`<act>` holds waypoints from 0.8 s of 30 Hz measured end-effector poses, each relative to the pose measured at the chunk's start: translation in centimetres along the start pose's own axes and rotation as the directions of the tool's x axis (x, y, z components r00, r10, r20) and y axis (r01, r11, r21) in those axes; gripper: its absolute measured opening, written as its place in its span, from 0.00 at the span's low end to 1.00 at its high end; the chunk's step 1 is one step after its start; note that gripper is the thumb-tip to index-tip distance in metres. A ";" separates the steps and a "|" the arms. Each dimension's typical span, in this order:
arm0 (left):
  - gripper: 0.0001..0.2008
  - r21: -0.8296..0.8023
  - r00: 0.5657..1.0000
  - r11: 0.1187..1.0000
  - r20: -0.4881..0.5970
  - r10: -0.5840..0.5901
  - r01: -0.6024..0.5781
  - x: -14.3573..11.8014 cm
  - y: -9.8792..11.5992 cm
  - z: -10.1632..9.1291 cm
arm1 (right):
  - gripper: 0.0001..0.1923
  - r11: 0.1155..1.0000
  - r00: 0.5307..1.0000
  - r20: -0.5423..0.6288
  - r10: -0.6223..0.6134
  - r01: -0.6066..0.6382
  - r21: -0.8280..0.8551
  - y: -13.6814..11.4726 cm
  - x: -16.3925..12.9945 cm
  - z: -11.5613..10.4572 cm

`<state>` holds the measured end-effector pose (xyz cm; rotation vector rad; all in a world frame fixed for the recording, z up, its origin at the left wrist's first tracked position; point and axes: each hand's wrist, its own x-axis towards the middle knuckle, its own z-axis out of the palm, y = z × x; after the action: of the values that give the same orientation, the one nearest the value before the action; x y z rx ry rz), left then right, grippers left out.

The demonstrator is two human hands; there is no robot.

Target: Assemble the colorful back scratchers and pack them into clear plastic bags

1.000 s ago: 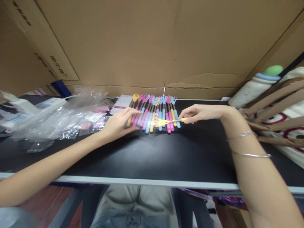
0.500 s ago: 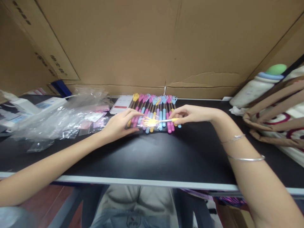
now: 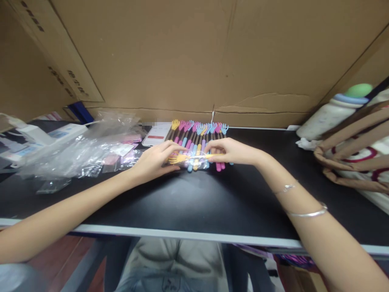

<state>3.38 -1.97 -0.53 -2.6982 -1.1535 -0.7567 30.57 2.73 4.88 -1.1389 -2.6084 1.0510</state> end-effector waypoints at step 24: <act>0.36 -0.158 0.989 0.977 0.004 0.147 -0.145 0.0 0.3 0.2 | 0.24 0.981 0.950 -0.283 -0.130 0.081 -0.178 -0.3 2.0 3.6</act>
<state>3.70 -2.09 -0.70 -2.8831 -0.9211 -0.8372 27.65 1.96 2.06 -1.0772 -2.5184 0.6007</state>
